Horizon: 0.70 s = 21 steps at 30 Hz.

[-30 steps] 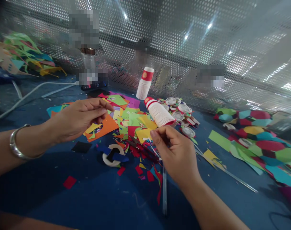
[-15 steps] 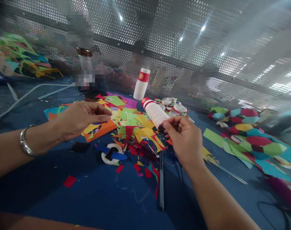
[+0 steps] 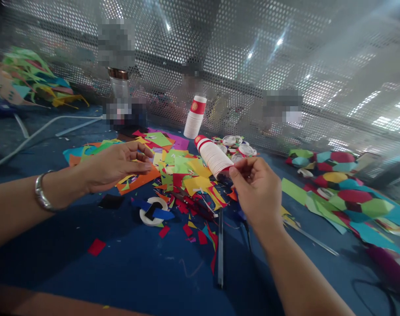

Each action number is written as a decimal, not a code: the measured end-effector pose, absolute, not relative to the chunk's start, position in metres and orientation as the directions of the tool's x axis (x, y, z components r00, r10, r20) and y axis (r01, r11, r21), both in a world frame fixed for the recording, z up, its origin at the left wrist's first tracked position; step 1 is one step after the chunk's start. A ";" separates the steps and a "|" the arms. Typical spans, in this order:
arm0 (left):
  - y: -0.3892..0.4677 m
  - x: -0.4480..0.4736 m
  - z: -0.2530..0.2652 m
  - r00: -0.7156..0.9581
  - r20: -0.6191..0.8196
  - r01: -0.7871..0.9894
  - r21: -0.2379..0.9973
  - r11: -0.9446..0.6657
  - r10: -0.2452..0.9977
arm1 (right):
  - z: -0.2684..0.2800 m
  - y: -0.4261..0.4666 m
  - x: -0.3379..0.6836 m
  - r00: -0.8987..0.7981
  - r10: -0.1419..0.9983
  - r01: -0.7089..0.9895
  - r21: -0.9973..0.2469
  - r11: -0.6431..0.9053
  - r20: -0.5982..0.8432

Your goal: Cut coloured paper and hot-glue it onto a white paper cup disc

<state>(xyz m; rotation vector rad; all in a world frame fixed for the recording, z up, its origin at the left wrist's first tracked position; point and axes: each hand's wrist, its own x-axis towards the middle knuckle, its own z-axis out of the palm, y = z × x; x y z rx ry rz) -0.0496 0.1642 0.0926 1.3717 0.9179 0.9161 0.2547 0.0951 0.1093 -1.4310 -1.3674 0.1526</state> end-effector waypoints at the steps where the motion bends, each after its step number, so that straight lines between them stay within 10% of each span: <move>1: 0.163 -0.049 0.094 0.393 -0.012 -0.008 1.000 0.017 0.919 | 0.110 0.094 0.251 0.305 0.774 0.637 -0.723 0.267 0.555; 21: 0.138 -0.007 0.105 0.700 -0.038 0.044 0.999 0.010 0.713 | 0.103 0.065 0.195 -0.163 0.870 0.677 -0.589 0.442 0.466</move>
